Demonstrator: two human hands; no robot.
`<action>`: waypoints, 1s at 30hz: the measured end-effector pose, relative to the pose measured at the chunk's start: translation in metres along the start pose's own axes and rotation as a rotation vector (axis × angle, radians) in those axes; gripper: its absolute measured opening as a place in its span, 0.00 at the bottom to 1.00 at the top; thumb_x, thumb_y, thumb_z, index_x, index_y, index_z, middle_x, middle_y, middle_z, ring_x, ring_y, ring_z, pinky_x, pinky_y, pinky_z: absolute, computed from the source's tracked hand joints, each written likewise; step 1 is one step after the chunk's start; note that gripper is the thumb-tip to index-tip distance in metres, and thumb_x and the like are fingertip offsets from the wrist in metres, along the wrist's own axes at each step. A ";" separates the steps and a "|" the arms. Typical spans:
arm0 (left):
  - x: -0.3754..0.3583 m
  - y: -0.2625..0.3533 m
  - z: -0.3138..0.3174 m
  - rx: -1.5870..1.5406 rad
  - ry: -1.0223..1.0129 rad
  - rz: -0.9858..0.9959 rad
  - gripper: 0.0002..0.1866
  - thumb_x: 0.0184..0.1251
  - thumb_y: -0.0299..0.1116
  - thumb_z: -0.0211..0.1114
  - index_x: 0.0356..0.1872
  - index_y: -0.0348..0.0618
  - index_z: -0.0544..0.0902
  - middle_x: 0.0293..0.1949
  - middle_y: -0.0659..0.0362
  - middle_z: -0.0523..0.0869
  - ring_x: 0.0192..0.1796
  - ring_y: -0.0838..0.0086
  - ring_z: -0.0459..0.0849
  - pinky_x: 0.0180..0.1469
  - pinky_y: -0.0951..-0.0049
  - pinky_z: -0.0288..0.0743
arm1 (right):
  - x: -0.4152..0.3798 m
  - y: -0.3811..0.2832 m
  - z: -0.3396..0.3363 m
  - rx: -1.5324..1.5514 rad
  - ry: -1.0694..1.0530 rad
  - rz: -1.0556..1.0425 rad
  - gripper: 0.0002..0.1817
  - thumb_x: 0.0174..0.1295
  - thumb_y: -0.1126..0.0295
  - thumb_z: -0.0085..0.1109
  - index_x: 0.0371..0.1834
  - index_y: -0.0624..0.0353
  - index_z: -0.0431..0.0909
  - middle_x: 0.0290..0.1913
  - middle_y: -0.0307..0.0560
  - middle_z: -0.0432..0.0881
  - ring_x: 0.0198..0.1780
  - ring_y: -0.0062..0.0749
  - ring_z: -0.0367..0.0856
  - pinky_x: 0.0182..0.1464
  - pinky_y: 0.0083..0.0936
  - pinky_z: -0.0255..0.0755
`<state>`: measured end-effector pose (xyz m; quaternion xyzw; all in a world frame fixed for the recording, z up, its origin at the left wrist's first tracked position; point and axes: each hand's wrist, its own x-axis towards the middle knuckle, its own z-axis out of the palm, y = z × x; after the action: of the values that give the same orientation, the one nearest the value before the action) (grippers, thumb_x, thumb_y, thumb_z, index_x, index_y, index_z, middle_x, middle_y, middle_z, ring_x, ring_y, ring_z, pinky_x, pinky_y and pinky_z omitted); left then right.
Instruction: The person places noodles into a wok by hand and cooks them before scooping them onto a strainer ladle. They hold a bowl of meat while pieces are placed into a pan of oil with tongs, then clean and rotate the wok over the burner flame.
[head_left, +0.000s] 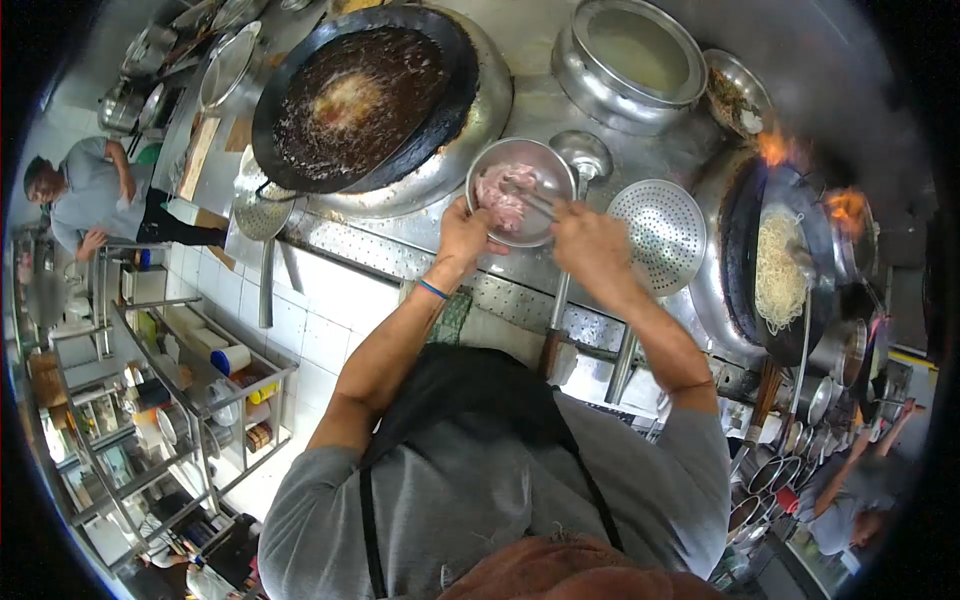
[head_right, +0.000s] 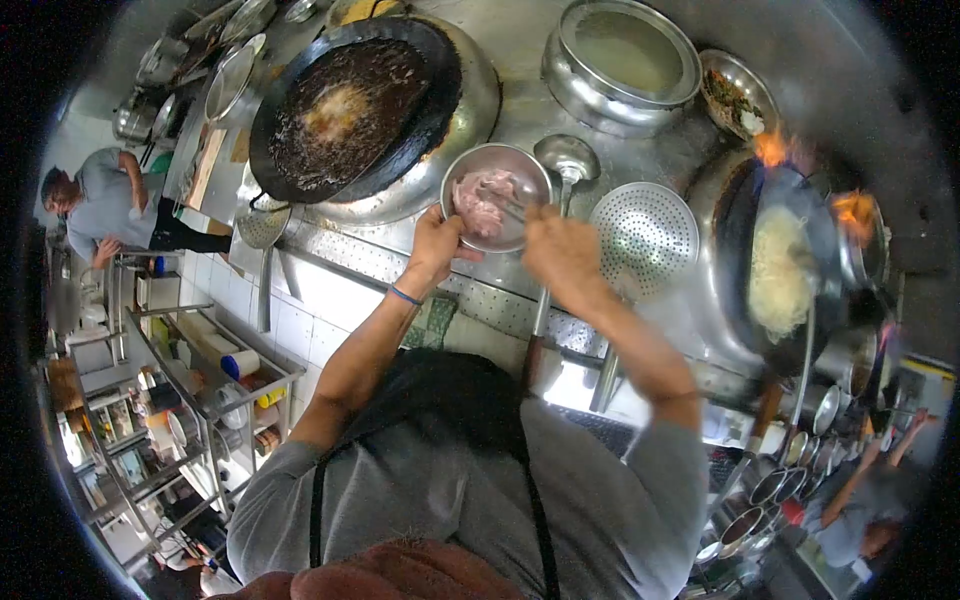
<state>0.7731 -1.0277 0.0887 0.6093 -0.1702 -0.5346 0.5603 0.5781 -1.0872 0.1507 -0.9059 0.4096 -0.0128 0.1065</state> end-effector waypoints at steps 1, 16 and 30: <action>0.000 -0.006 -0.011 -0.027 0.036 0.019 0.10 0.67 0.20 0.52 0.47 0.29 0.76 0.38 0.49 0.86 0.30 0.62 0.89 0.22 0.66 0.89 | -0.007 -0.017 0.009 -0.006 -0.006 -0.028 0.23 0.55 0.74 0.57 0.56 0.66 0.80 0.43 0.58 0.87 0.37 0.49 0.90 0.38 0.42 0.83; -0.030 -0.078 -0.119 -0.206 0.039 0.084 0.12 0.70 0.23 0.54 0.50 0.28 0.76 0.43 0.45 0.85 0.30 0.58 0.90 0.23 0.64 0.89 | -0.037 -0.094 0.042 -0.149 -0.183 -0.087 0.15 0.57 0.73 0.58 0.48 0.61 0.84 0.43 0.59 0.88 0.39 0.50 0.90 0.40 0.47 0.82; -0.034 -0.091 -0.139 -0.233 -0.048 0.071 0.15 0.70 0.21 0.50 0.55 0.29 0.75 0.45 0.44 0.85 0.35 0.55 0.90 0.25 0.62 0.91 | -0.029 -0.150 0.086 -0.245 -0.050 0.073 0.16 0.61 0.64 0.61 0.52 0.55 0.84 0.39 0.57 0.88 0.41 0.56 0.89 0.42 0.51 0.81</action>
<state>0.8418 -0.9016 -0.0024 0.5209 -0.1416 -0.5451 0.6415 0.6792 -0.9533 0.0995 -0.8966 0.4382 0.0640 0.0058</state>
